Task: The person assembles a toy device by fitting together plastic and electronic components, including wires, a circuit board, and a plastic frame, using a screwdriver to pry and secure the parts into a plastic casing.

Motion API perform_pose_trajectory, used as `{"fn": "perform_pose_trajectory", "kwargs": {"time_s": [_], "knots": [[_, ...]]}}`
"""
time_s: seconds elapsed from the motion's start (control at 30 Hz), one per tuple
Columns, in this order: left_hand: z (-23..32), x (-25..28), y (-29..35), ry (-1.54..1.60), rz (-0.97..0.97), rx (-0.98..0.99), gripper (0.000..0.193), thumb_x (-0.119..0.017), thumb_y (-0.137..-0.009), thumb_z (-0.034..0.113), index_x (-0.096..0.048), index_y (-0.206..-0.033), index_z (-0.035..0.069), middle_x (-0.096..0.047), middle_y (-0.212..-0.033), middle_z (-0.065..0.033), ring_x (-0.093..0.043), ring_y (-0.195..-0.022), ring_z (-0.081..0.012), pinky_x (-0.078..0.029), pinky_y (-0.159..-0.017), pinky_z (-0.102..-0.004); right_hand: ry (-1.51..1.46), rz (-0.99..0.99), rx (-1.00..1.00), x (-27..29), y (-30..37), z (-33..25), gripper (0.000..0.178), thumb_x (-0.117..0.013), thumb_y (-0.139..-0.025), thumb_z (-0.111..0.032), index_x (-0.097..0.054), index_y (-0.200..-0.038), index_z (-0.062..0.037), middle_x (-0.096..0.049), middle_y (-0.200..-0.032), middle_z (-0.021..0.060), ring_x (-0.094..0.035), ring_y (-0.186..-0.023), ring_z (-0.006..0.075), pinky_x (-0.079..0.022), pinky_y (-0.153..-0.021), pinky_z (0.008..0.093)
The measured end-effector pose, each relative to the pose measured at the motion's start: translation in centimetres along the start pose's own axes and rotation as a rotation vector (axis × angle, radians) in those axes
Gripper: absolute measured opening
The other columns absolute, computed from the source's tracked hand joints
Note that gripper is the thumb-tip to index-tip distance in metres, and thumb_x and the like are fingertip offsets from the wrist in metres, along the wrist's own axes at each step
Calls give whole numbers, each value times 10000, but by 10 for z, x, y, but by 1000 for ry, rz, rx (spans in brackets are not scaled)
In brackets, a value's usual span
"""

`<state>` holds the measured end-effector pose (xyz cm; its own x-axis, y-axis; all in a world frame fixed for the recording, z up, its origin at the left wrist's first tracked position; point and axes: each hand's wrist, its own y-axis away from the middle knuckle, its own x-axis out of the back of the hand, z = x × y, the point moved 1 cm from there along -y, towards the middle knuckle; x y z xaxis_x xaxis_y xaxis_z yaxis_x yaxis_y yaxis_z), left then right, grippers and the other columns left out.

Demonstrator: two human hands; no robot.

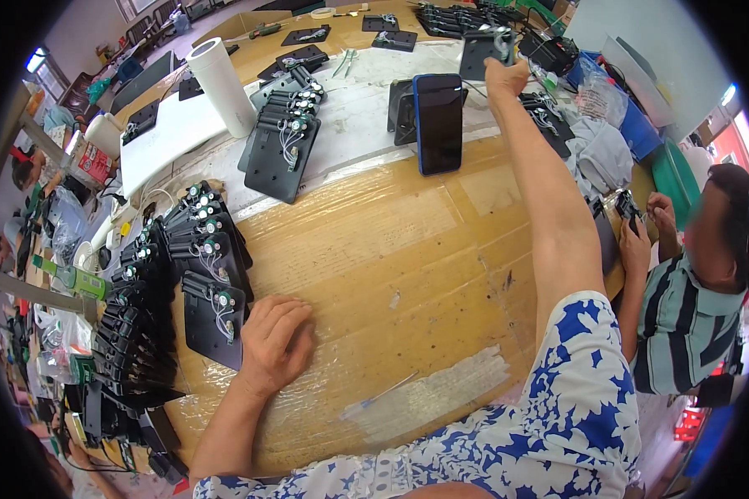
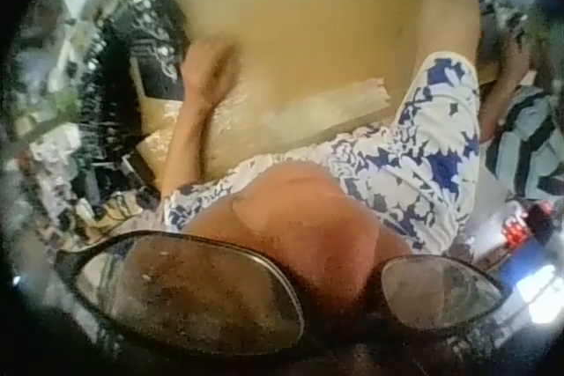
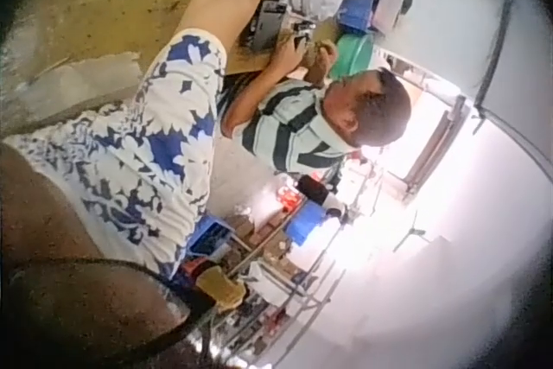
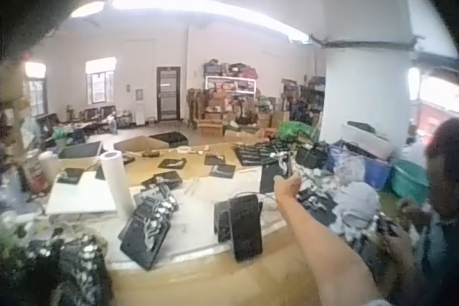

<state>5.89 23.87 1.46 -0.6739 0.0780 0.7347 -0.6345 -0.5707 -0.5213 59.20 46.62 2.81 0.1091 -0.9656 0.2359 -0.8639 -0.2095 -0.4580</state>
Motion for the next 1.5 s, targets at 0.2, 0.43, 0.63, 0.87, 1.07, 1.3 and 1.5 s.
{"fn": "perform_pose_trajectory", "kwargs": {"time_s": [0.2,0.43,0.63,0.87,1.07,1.3,1.5], "knots": [[12,4,7,6,30,-35,315,-721,-690,-60,-652,-994,-13,-683,-955,-160,-663,-902,-347,-522,-786,-417,-373,105,278,124,21,-57,446,-825,-701,-142,-607,-1048,35,-681,-982,150,-660,-878,252,-514,-824,353],[15,14,22,24,75,-26,294,-725,-726,-23,-653,-1011,-12,-668,-966,-182,-654,-915,-367,-520,-787,-411,-650,-593,-139,289,228,-114,287,-728,-810,29,-617,-1073,6,-666,-1040,76,-611,-939,127,-502,-863,284],[54,23,6,358,16,87,327,-752,-786,53,-657,-1091,-15,-682,-1013,-177,-663,-944,-360,-524,-828,-376,-792,-699,-467,357,329,-95,383,-702,-818,92,-571,-1165,-4,-674,-1081,79,-643,-961,117,-507,-897,269],[25,3,34,230,27,112,320,-749,-778,45,-651,-1078,-10,-674,-968,-172,-667,-900,-338,-531,-779,-369,-749,-468,-505,315,286,-55,319,-681,-822,59,-608,-1130,19,-683,-1050,80,-664,-943,183,-533,-893,315],[25,-8,21,182,25,37,318,-734,-751,14,-641,-1055,-1,-655,-922,-170,-642,-845,-360,-526,-725,-398,-366,-169,-91,213,99,6,294,-740,-793,-49,-636,-1057,27,-673,-940,108,-644,-860,199,-518,-814,329],[18,-3,20,107,-11,18,342,-756,-741,12,-642,-1063,-14,-684,-1003,-185,-670,-895,-362,-543,-772,-404,-174,-433,-261,48,31,14,174,-770,-798,-95,-667,-902,-1,-675,-859,84,-661,-656,206,-591,-538,345],[10,-7,15,141,-54,10,392,-769,-712,13,-644,-1083,-2,-683,-1006,-170,-664,-909,-357,-537,-754,-424,20,-490,-195,-21,-11,66,283,-801,-749,-221,-731,-888,14,-713,-909,153,-691,-783,234,-575,-603,391]]}}
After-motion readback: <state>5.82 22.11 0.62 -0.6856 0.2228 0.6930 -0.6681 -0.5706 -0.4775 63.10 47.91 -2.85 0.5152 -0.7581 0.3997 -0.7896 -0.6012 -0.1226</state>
